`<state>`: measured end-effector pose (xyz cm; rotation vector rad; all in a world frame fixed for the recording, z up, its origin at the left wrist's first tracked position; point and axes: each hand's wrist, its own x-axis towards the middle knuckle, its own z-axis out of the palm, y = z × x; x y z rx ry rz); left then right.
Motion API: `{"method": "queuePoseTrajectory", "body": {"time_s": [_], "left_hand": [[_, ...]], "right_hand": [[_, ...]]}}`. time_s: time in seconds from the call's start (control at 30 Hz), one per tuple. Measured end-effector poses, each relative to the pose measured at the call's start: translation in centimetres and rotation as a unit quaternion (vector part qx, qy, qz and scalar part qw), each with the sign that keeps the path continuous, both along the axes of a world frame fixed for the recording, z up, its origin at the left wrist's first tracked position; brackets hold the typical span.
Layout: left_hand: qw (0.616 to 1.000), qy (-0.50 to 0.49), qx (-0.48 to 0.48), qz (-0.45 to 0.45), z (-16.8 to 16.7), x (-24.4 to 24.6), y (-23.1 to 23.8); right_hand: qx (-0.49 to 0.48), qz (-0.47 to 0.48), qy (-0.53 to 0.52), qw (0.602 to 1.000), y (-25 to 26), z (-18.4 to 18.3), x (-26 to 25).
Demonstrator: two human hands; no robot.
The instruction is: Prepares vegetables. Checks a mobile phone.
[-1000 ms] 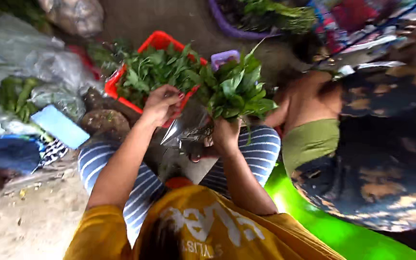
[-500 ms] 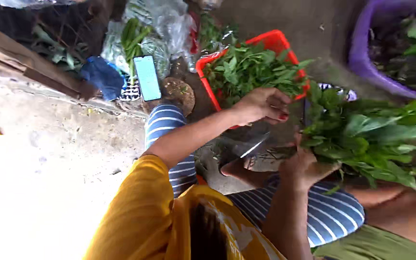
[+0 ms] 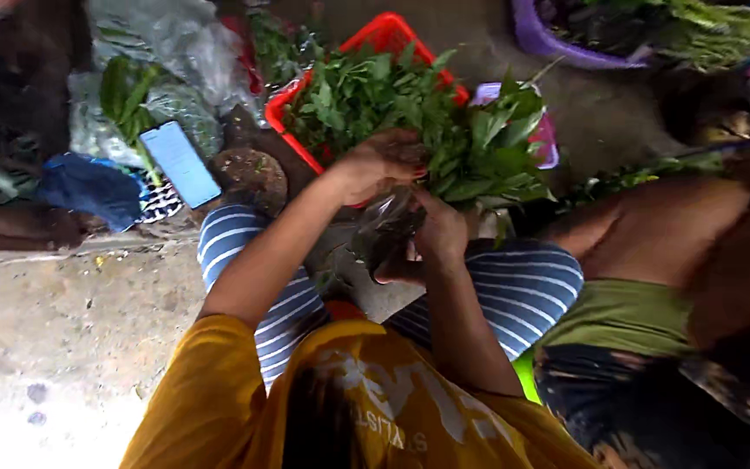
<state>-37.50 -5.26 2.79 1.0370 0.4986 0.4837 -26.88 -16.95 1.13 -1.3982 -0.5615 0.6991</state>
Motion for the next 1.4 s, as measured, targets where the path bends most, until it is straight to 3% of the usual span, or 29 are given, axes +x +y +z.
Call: {"method": "queuePoseTrajectory", "body": {"time_s": [0.1,0.27,0.4,0.43,0.53,0.63,0.73,0.9,1.07,1.2,1.27,1.4], "left_hand": [[1.000,-0.031,-0.003,0.005,0.1,-0.3,0.4],[0.994,0.043,0.028,0.092,-0.2,0.1,0.4],[0.955,0.169,0.207,0.132,-0.5,0.8,0.1],[0.952,0.187,0.207,0.123,-0.4,0.9,0.0],[0.990,0.099,0.078,0.062,0.0,0.7,0.0],[0.998,0.023,0.009,0.054,0.0,0.5,0.1],[0.997,0.032,0.012,0.076,-0.4,1.0,-0.2],[0.992,0.036,0.030,0.118,-1.3,2.9,-2.1],[0.996,0.034,-0.067,0.057,-1.0,2.7,-1.2],[0.996,0.017,-0.086,-0.003,-1.6,2.3,-0.6],[0.998,0.045,-0.040,-0.021,-1.5,2.2,-0.6],[0.953,0.210,0.218,-0.008,-1.6,1.6,0.6]], "right_hand": [[0.032,-0.030,-0.022,0.999,0.0,0.2,1.8],[0.079,-0.076,-0.033,0.993,-0.7,1.4,2.9],[0.056,-0.070,-0.032,0.995,-1.5,2.5,1.3],[0.030,-0.064,-0.035,0.997,-1.7,2.7,0.9],[-0.012,-0.060,-0.038,0.997,-2.0,2.8,0.9],[0.011,-0.074,-0.037,0.996,-1.9,2.7,1.8],[0.038,-0.061,-0.015,0.997,-1.8,2.9,2.0],[0.002,0.008,-0.014,1.000,-1.3,2.1,1.5],[0.005,0.005,-0.043,0.999,-0.7,0.5,3.1],[0.017,-0.023,-0.029,0.999,-0.1,0.2,3.8],[0.023,-0.028,-0.013,0.999,0.2,0.3,4.5],[0.092,-0.005,0.010,0.996,0.3,0.9,6.1]]}}
